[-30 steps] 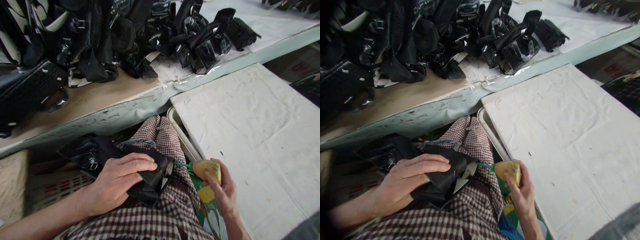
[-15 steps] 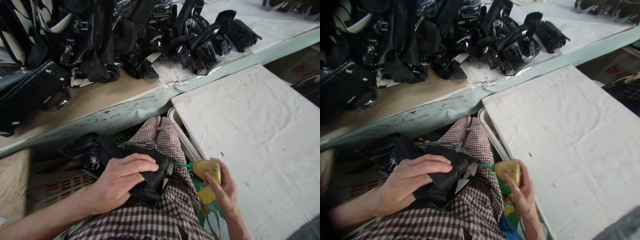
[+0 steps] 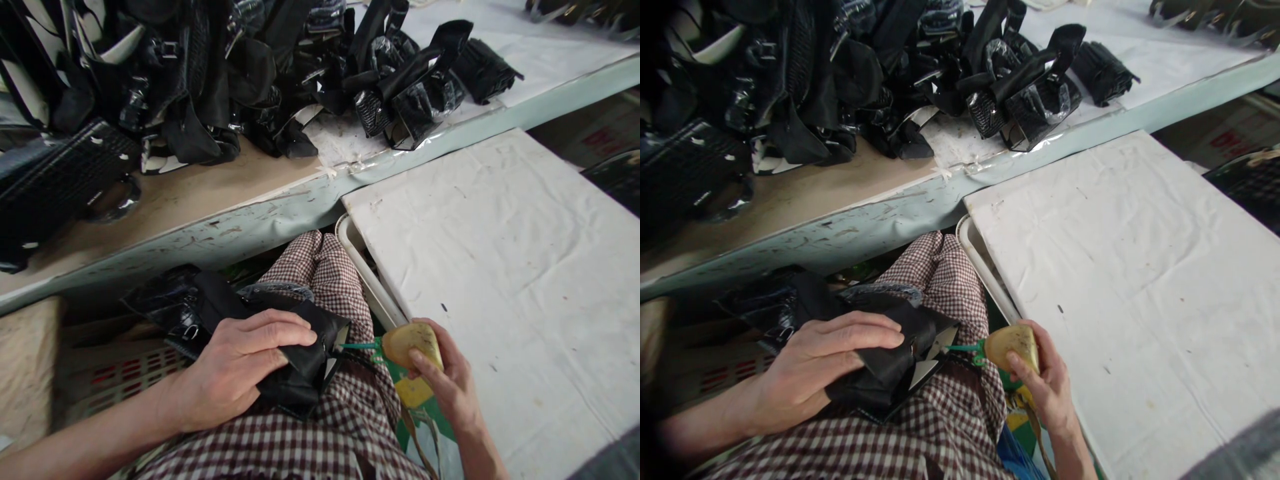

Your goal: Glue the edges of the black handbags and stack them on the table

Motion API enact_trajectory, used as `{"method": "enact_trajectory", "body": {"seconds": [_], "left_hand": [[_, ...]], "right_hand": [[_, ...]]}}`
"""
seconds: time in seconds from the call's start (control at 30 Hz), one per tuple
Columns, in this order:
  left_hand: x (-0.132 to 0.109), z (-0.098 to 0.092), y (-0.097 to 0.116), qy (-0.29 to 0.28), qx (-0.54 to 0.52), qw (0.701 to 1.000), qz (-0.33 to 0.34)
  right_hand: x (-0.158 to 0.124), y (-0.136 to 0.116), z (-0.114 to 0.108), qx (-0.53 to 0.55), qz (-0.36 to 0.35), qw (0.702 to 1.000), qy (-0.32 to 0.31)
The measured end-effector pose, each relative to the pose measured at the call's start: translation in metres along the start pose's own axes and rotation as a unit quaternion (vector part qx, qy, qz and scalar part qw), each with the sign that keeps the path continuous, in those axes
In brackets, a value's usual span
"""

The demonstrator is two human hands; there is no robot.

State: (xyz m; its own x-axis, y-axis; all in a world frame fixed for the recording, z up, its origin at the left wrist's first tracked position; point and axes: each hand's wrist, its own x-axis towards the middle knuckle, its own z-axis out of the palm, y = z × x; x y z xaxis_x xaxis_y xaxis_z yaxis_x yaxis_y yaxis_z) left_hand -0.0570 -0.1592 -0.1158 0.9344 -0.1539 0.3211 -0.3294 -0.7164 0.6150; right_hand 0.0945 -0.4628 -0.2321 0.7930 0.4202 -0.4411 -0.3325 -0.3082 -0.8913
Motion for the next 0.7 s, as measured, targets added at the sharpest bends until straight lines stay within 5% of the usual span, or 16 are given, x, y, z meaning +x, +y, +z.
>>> {"method": "enact_trajectory", "body": {"seconds": [0.2, 0.7], "left_hand": [[-0.0026, -0.0006, 0.0012, 0.004, -0.017, 0.999, -0.032], [-0.0037, 0.0001, 0.0017, 0.010, -0.006, 1.000, -0.014]], "right_hand": [[-0.0012, 0.0054, 0.0014, 0.021, -0.014, 0.996, 0.084], [-0.0101, 0.0021, -0.0021, 0.010, 0.007, 1.000, 0.021]]}}
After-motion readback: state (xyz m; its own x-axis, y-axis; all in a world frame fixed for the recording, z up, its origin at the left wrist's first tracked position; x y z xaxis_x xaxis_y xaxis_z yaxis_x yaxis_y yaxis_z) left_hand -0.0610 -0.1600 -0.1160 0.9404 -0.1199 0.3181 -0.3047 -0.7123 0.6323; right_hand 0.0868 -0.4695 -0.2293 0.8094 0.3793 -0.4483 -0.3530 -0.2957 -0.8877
